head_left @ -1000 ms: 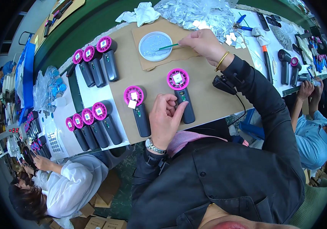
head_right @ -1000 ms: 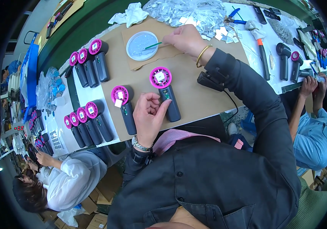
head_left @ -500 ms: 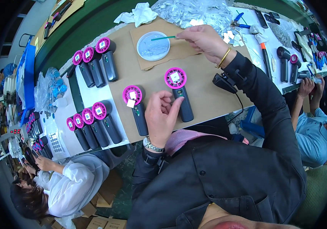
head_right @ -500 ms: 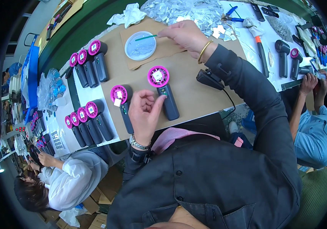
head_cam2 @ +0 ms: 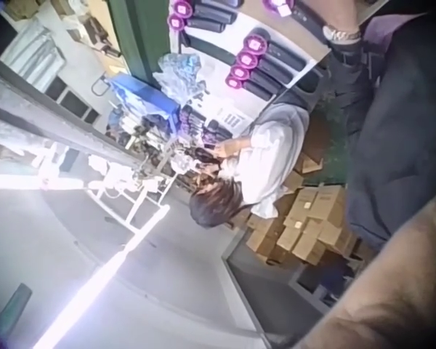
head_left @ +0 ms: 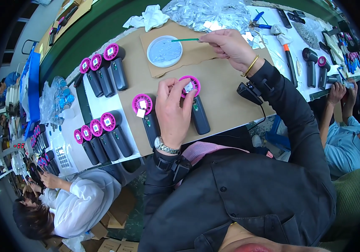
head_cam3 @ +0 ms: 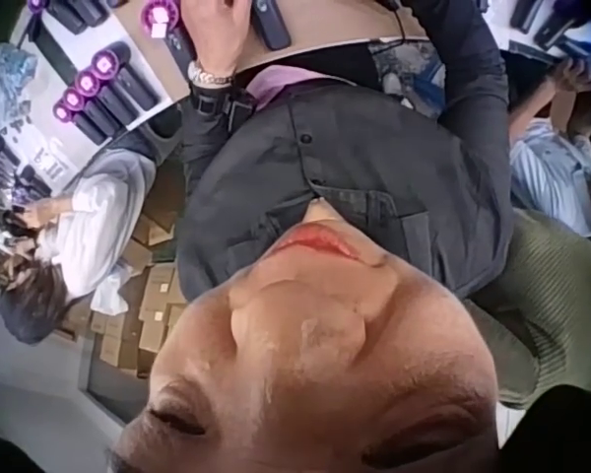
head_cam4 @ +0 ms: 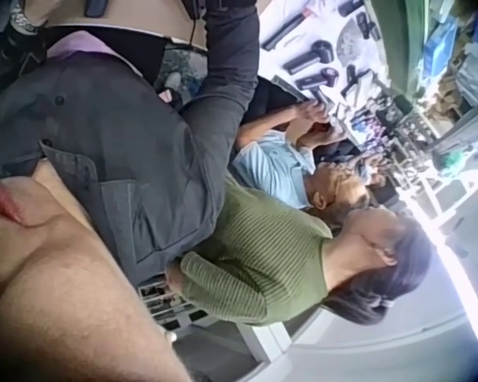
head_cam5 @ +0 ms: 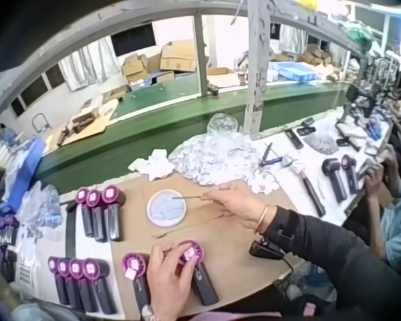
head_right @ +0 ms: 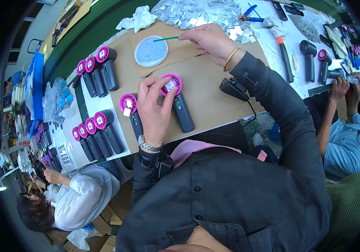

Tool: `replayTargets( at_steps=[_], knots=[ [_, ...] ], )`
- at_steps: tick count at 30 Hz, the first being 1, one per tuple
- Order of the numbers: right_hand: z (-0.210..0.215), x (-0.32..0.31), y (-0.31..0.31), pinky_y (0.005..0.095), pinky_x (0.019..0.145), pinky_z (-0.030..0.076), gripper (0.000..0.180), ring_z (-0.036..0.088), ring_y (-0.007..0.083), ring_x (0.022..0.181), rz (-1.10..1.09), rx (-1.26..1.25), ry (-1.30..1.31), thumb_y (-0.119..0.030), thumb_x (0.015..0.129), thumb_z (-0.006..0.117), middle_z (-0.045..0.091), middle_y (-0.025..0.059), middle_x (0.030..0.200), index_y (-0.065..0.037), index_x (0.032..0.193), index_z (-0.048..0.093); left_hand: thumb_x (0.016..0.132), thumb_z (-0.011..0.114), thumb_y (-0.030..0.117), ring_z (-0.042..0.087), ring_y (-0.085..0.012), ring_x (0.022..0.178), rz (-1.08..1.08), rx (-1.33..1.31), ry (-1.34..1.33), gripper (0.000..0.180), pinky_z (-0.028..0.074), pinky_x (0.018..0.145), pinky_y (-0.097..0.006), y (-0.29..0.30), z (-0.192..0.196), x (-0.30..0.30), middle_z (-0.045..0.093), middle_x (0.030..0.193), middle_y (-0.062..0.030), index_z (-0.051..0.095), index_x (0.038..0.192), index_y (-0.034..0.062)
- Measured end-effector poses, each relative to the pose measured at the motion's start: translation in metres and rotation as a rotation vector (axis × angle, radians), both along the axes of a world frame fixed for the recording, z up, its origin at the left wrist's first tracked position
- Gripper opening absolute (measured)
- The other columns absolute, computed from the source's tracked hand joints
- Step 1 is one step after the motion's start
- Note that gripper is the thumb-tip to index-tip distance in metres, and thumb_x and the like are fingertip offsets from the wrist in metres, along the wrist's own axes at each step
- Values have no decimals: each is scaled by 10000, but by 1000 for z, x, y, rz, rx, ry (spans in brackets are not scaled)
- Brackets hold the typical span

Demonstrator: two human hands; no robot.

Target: The person wipes a handheld fan with a cloth, applies liquid to it using a stick, and places a small square piece onto the fan before pressing it down with a padded tool.

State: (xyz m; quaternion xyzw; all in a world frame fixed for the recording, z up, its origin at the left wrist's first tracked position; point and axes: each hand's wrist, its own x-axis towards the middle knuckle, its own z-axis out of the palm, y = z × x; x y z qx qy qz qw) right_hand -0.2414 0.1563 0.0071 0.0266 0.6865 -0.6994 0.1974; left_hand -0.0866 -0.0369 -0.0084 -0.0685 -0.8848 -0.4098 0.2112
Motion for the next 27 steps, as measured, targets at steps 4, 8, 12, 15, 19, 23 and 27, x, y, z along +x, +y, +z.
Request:
replayTargets(
  at_steps=[4, 8, 12, 15, 19, 23, 27],
  knots=[
    [1, 2, 0, 237, 511, 248, 166, 349, 29, 567, -7, -6, 3, -206, 981, 767, 488, -81, 673, -51, 924, 782, 880, 789, 33, 664, -312, 934, -45, 64, -35, 223, 529, 779, -416, -2, -7, 1, 642, 1071, -125, 686, 1077, 9],
    [-2, 2, -2, 239, 511, 248, 164, 350, 28, 566, -13, 1, 16, -206, 980, 769, 486, -78, 668, -56, 914, 776, 876, 768, 14, 661, -338, 949, -39, -99, 34, 198, 530, 805, -427, -1, -9, -1, 663, 1080, -132, 660, 1042, 8],
    [-13, 1, -4, 240, 509, 249, 162, 353, 26, 565, -22, 85, -13, -204, 975, 775, 487, -77, 668, -58, 907, 772, 872, 759, 0, 653, -346, 964, -38, -180, 122, 213, 529, 803, -439, -1, -7, 1, 669, 1079, -136, 659, 1060, 11],
    [-12, 1, -2, 240, 508, 248, 166, 353, 26, 564, -28, 98, -33, -202, 971, 781, 486, -78, 673, -58, 890, 762, 865, 755, -7, 645, -347, 974, -70, 84, -106, 230, 527, 796, -450, 0, 5, 5, 668, 1066, -133, 673, 1078, 20],
    [-3, 0, -1, 241, 505, 243, 183, 348, 26, 562, -21, 18, -36, -200, 966, 787, 479, -82, 680, -61, 856, 740, 861, 757, -16, 646, -335, 978, -119, -120, 59, 231, 530, 802, -439, -4, -2, 3, 670, 1057, -130, 693, 1081, 14],
    [2, 0, 2, 242, 503, 235, 198, 336, 27, 559, 11, -31, -38, -197, 969, 783, 464, -86, 683, -65, 834, 723, 854, 750, -40, 648, -322, 956, -64, -149, 130, 269, 534, 802, -424, 0, -11, 6, 670, 1058, -126, 724, 1116, 16],
    [4, 1, 7, 244, 503, 230, 188, 322, 29, 562, 32, -48, -52, -190, 979, 771, 436, -89, 687, -65, 848, 722, 829, 733, -76, 651, -312, 934, -77, -142, 217, 323, 539, 795, -417, -3, -15, 10, 677, 1072, -120, 748, 1135, 26]
  ],
)
